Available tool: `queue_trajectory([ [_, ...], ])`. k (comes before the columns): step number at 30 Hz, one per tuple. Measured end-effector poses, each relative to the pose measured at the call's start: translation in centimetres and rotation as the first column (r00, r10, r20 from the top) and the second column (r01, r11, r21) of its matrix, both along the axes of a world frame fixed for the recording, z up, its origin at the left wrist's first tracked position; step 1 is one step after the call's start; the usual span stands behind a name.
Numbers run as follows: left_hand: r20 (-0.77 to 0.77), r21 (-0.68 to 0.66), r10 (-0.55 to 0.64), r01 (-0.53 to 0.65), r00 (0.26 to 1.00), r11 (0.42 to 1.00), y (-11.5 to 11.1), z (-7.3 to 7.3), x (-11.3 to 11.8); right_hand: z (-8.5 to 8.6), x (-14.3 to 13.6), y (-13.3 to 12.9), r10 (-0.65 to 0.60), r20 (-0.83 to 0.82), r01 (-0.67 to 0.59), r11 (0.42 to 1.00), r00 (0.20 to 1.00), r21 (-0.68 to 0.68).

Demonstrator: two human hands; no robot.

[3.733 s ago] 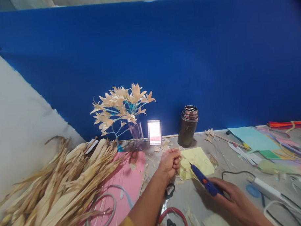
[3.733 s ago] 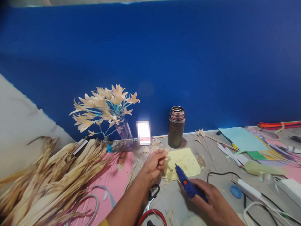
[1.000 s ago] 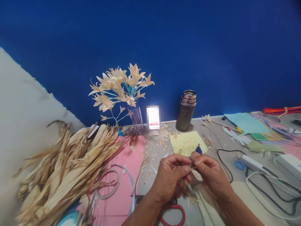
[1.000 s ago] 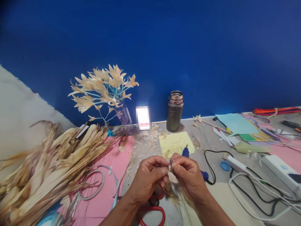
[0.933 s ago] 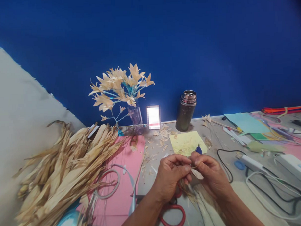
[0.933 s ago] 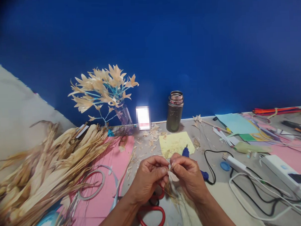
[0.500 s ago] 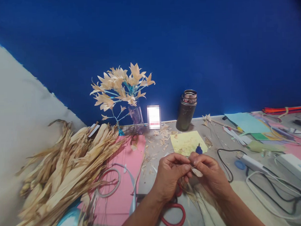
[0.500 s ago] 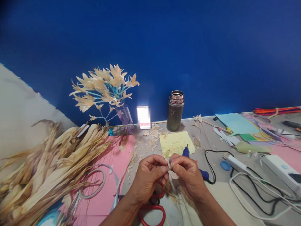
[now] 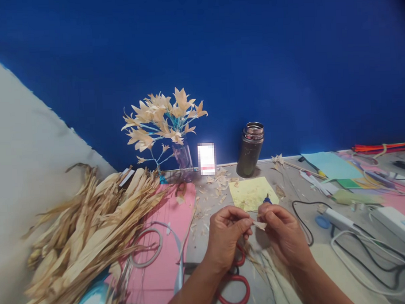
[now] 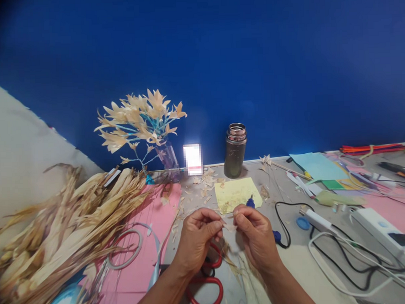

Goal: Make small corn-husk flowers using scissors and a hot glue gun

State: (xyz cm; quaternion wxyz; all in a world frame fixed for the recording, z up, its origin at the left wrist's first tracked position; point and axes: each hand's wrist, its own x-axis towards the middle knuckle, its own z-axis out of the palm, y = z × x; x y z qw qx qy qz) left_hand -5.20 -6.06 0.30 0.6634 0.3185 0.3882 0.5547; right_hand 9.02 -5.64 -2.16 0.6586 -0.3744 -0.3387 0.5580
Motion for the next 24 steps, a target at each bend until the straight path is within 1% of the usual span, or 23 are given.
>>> queue_trajectory([
  [2, -0.042, 0.019, 0.035, -0.035, 0.998, 0.999, 0.0, 0.0, 0.0, -0.2, -0.1, 0.0, -0.069, 0.049, 0.068, 0.997, 0.996, 0.032],
  [4, -0.078, 0.034, 0.065, -0.063, 0.995, 0.997, 0.0, -0.1, 0.1, -0.3, -0.2, 0.0, -0.113, 0.077, 0.11, 0.993, 0.991, 0.047],
  [6, -0.096, 0.04, 0.086, -0.083, 0.992, 0.996, -0.1, -0.2, 0.2, -0.5, -0.2, -0.1, -0.121, 0.1, 0.118, 0.992, 0.988, 0.04],
  [9, -0.103, 0.029, 0.08, -0.077, 0.991, 0.997, -0.3, -0.3, 0.4, -0.8, 0.0, -0.2, -0.116, 0.161, 0.112, 0.993, 0.98, 0.034],
  [14, -0.046, -0.001, 0.061, -0.061, 0.997, 0.998, -0.5, -0.3, 0.7, -1.1, 0.1, -0.3, -0.127, 0.254, 0.123, 0.992, 0.959, 0.033],
  [17, 0.017, -0.013, 0.019, -0.019, 1.0, 1.0, -0.5, -0.5, 0.7, -1.2, 0.2, -0.2, -0.14, 0.265, 0.135, 0.99, 0.954, 0.034],
  [20, 0.042, -0.005, -0.048, 0.048, 0.998, 0.999, -0.4, -0.6, 0.4, -1.3, 0.4, -0.2, -0.129, 0.267, 0.125, 0.992, 0.955, 0.034],
  [22, 0.039, 0.006, -0.09, 0.09, 0.995, 0.996, -0.4, -0.6, 0.1, -1.2, 0.4, -0.2, -0.116, 0.275, 0.112, 0.993, 0.954, 0.03],
  [24, -0.007, 0.018, -0.109, 0.109, 0.994, 0.994, -0.4, -0.4, -0.1, -1.1, 0.4, -0.2, -0.106, 0.289, 0.106, 0.994, 0.952, 0.018],
])
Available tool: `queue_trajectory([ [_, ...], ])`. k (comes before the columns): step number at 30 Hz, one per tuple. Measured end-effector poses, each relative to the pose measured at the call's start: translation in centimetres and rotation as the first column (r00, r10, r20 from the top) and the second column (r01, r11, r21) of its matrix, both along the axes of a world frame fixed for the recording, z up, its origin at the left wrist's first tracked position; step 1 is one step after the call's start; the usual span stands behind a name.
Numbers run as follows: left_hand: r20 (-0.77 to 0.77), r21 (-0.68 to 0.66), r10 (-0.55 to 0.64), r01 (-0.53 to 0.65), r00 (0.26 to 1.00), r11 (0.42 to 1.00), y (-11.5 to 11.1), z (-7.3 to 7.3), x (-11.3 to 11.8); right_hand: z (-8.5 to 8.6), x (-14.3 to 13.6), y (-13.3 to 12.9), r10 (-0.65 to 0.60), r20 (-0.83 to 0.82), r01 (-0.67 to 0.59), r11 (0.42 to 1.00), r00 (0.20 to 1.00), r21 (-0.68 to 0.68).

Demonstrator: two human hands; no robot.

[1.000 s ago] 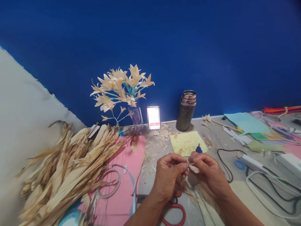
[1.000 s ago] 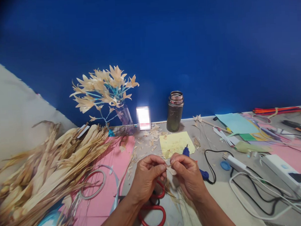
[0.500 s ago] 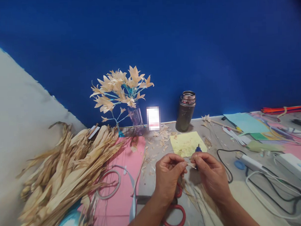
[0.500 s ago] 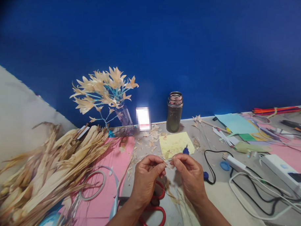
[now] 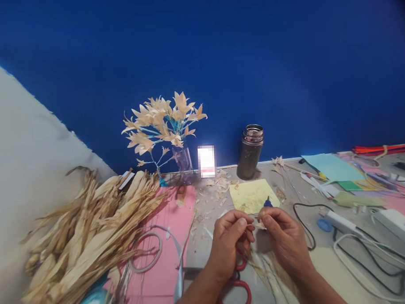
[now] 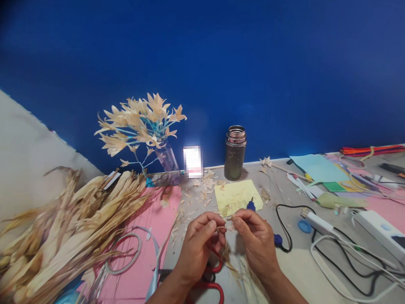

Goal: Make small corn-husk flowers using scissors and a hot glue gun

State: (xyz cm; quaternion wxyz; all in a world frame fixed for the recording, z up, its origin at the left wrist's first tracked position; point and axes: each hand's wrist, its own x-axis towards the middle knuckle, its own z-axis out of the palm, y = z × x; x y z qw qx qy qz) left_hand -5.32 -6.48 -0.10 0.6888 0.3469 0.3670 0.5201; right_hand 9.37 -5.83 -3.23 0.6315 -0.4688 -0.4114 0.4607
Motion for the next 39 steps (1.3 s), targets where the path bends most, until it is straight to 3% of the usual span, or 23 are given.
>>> queue_trajectory([
  [6, -0.238, 0.079, 0.035, -0.017, 0.971, 0.997, 0.06, 0.01, 0.02, -0.12, -0.25, 0.03, 0.038, -0.043, -0.038, 0.999, 0.998, -0.018],
  [11, -0.208, 0.11, 0.059, -0.036, 0.976, 0.993, 0.11, -0.11, 0.08, -0.56, -0.21, -0.07, 0.143, -0.136, -0.148, 0.989, 0.98, -0.028],
  [19, -0.136, 0.073, 0.108, -0.099, 0.985, 0.992, 0.07, -0.12, 0.31, -0.52, -0.21, -0.18, 0.154, -0.188, -0.166, 0.985, 0.97, -0.05],
  [30, -0.211, 0.093, 0.078, -0.06, 0.974, 0.994, -0.11, 0.76, 0.4, 0.21, -0.59, -0.29, 0.19, -0.299, -0.225, 0.97, 0.935, -0.087],
  [39, -0.341, 0.134, 0.133, -0.092, 0.93, 0.987, -0.24, 0.1, 0.3, 0.04, -0.19, -0.24, 0.187, -0.254, -0.218, 0.971, 0.949, -0.102],
])
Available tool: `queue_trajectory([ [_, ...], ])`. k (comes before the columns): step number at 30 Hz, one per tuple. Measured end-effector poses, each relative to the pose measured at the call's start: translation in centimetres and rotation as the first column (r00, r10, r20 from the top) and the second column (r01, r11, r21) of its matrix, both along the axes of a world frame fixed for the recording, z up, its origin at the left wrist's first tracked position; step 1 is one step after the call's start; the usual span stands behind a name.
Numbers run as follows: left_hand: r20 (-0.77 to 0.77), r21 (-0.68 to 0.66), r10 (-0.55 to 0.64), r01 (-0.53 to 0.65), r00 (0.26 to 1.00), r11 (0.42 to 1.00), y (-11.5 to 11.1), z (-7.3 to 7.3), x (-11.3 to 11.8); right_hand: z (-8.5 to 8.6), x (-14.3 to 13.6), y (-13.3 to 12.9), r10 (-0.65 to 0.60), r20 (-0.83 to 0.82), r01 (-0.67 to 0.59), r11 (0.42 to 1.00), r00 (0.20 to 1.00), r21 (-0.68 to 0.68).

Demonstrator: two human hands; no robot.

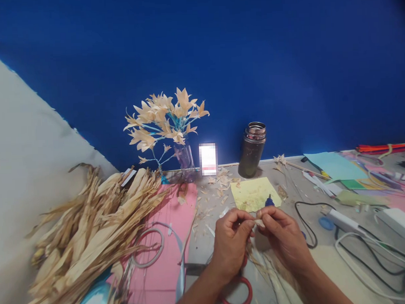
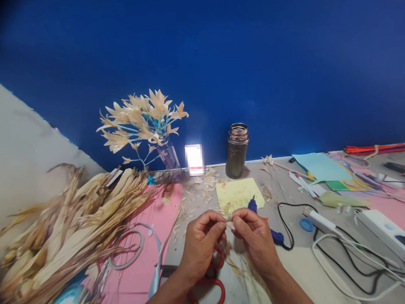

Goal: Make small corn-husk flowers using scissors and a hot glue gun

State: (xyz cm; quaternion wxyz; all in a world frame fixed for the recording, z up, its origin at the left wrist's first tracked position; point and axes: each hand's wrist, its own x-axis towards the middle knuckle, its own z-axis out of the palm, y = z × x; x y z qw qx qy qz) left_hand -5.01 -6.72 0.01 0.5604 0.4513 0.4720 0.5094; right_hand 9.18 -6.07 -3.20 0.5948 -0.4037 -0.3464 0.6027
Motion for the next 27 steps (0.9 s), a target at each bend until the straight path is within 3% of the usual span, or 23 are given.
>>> queue_trajectory([
  [4, 0.004, -0.01, 0.058, -0.058, 0.998, 0.998, 0.3, -0.2, 0.0, -0.1, 0.4, -0.1, 0.018, 0.092, -0.024, 0.998, 0.996, 0.06],
  [7, 0.064, -0.043, 0.071, -0.069, 0.995, 0.997, 0.6, -0.3, 0.0, 0.1, 0.6, -0.3, -0.04, 0.253, -0.001, 0.987, 0.967, 0.161],
  [10, 0.171, -0.133, 0.042, -0.019, 0.984, 0.991, 0.7, -0.6, 0.0, 0.4, 0.7, -0.5, -0.154, 0.457, 0.003, 0.95, 0.876, 0.314],
  [13, 0.251, -0.185, 0.012, 0.036, 0.968, 0.982, 0.7, -0.8, -0.1, 0.7, 0.8, -0.5, -0.306, 0.579, -0.026, 0.869, 0.756, 0.494],
  [16, 0.255, -0.193, 0.001, 0.05, 0.967, 0.98, 0.6, -1.0, 0.0, 1.2, 0.9, -0.2, -0.417, 0.619, -0.096, 0.774, 0.665, 0.625],
  [19, 0.241, -0.2, -0.003, 0.053, 0.971, 0.978, 0.6, -1.1, 0.1, 1.7, 1.0, 0.1, -0.454, 0.628, -0.165, 0.713, 0.632, 0.682],
  [23, 0.224, -0.197, -0.015, 0.061, 0.974, 0.978, 0.7, -1.2, 0.0, 2.0, 1.1, 0.3, -0.46, 0.622, -0.214, 0.668, 0.633, 0.712],
  [27, 0.222, -0.196, -0.022, 0.067, 0.975, 0.978, 0.6, -1.2, 0.0, 2.1, 1.2, 0.2, -0.479, 0.617, -0.199, 0.667, 0.624, 0.718],
])
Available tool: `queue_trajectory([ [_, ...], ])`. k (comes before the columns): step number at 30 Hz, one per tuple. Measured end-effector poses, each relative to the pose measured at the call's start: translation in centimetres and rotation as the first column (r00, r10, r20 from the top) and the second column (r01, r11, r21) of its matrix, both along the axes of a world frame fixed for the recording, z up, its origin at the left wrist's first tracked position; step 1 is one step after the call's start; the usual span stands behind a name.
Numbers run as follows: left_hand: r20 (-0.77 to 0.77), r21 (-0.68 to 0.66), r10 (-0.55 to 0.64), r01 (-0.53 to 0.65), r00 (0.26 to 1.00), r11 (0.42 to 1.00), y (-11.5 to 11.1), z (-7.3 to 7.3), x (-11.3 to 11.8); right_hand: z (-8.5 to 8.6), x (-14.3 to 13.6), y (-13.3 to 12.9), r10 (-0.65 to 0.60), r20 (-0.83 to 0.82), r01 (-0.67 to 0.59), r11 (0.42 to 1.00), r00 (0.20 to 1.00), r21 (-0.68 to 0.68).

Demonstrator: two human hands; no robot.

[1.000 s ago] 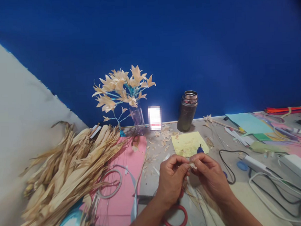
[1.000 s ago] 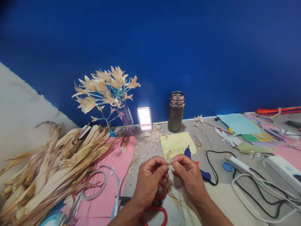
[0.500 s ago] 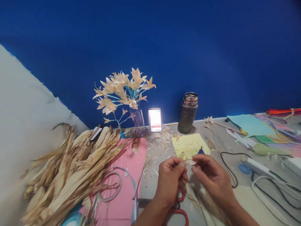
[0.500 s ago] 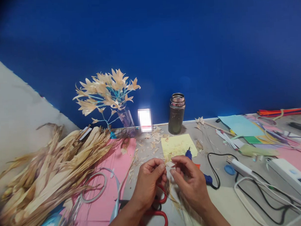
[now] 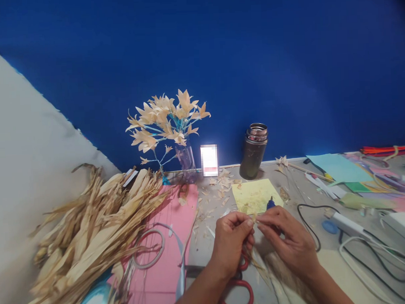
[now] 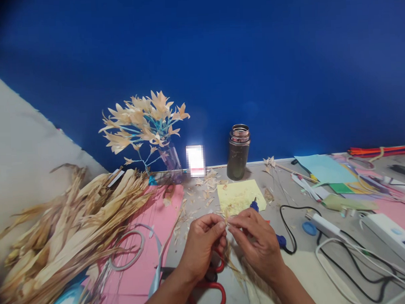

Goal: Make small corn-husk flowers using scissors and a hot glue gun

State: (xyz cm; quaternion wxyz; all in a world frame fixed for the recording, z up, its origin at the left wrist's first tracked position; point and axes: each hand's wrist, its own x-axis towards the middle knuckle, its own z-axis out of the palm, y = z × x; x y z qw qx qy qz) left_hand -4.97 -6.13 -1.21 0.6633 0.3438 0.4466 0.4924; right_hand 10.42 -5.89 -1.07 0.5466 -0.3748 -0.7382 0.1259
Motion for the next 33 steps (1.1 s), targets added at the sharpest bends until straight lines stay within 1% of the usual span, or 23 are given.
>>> queue_trajectory([
  [4, -0.003, -0.013, -0.017, 0.017, 1.0, 1.0, -0.14, 0.26, 0.06, 0.23, 0.12, -0.16, -0.03, 0.017, 0.031, 0.997, 0.999, -0.068],
  [7, 0.004, -0.016, -0.024, 0.024, 1.0, 1.0, -0.18, 0.5, 0.07, 0.39, 0.11, -0.09, 0.012, 0.03, -0.009, 0.996, 0.999, -0.092],
  [10, 0.004, -0.011, -0.013, 0.013, 1.0, 1.0, -0.18, 0.63, 0.08, 0.38, 0.06, -0.03, 0.033, 0.019, -0.032, 0.997, 0.999, -0.077],
  [15, 0.004, -0.013, 0.0, 0.0, 1.0, 1.0, -0.16, 0.53, 0.17, 0.17, 0.14, -0.21, 0.006, 0.003, -0.005, 0.996, 1.0, -0.089],
  [20, -0.052, -0.008, 0.021, -0.021, 0.998, 1.0, -0.15, 0.44, 0.33, 0.24, 0.21, -0.39, -0.032, -0.002, 0.031, 0.991, 0.999, -0.129],
  [23, -0.087, 0.038, 0.03, -0.027, 0.996, 0.999, -0.2, 0.4, 0.4, 0.33, 0.19, -0.45, -0.056, -0.003, 0.055, 0.985, 0.998, -0.166],
  [26, -0.161, 0.128, 0.068, -0.047, 0.985, 0.991, -0.3, 0.3, 0.36, 0.37, 0.19, -0.5, -0.074, 0.001, 0.072, 0.977, 0.997, -0.203],
  [31, -0.328, 0.292, 0.136, -0.037, 0.935, 0.956, -0.44, 0.03, 0.16, 0.56, -0.05, -0.55, -0.081, -0.004, 0.077, 0.968, 0.997, -0.238],
  [33, -0.358, 0.343, 0.166, -0.036, 0.919, 0.939, -0.44, -0.09, 0.17, 0.61, -0.21, -0.58, -0.082, -0.013, 0.076, 0.964, 0.997, -0.253],
])
